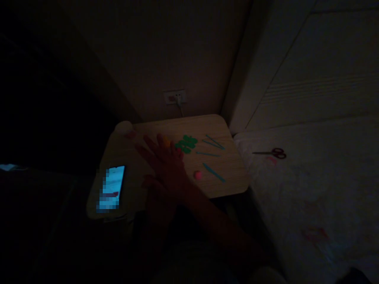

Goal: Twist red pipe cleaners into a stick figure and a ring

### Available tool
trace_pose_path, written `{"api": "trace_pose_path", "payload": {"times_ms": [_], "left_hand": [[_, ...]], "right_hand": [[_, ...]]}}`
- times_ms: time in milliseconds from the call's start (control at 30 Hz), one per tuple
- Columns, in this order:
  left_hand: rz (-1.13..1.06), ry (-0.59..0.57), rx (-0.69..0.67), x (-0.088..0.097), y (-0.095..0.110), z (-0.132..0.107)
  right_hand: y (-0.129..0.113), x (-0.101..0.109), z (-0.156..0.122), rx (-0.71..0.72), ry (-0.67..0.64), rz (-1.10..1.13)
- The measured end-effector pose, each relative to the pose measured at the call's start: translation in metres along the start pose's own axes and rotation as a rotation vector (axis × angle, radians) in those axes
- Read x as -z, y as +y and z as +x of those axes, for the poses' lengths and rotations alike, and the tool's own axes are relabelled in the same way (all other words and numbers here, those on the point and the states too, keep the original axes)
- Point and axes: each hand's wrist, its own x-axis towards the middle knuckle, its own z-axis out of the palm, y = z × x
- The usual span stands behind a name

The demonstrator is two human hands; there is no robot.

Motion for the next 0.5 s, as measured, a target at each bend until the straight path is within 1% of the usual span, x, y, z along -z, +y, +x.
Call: {"api": "trace_pose_path", "payload": {"times_ms": [67, 133, 200, 233, 267, 300, 333, 400, 433, 467, 500], "left_hand": [[-0.075, 0.031, 0.019, 0.007, 0.009, -0.01], [-0.163, 0.074, 0.055, 0.007, 0.015, -0.014], [-0.211, 0.148, 0.064, -0.003, 0.015, -0.012], [-0.207, 0.188, 0.034, -0.012, 0.013, -0.01], [-0.198, 0.233, -0.001, -0.022, 0.011, -0.008], [-0.156, 0.389, -0.097, -0.032, 0.007, -0.006], [-0.124, 0.427, -0.176, -0.041, 0.004, -0.005], [-0.172, 0.501, -0.384, -0.053, -0.001, -0.007], [-0.203, 0.501, -0.447, -0.055, -0.002, -0.009], [-0.232, 0.492, -0.471, -0.056, -0.003, -0.01], [-0.251, 0.468, -0.451, -0.055, -0.004, -0.012]], "right_hand": [[-0.001, 0.005, -0.003, 0.032, -0.008, -0.068], [-0.003, 0.003, -0.006, 0.054, -0.041, -0.144], [-0.007, -0.002, -0.009, 0.076, -0.096, -0.234], [-0.01, -0.005, -0.011, 0.09, -0.127, -0.274], [-0.013, -0.008, -0.013, 0.107, -0.156, -0.302], [-0.017, -0.01, -0.015, 0.124, -0.183, -0.314], [-0.02, -0.012, -0.017, 0.139, -0.207, -0.311], [-0.025, -0.016, -0.022, 0.153, -0.223, -0.287], [-0.026, -0.018, -0.025, 0.148, -0.22, -0.274], [-0.025, -0.021, -0.026, 0.138, -0.212, -0.264], [-0.024, -0.024, -0.027, 0.124, -0.195, -0.262]]}}
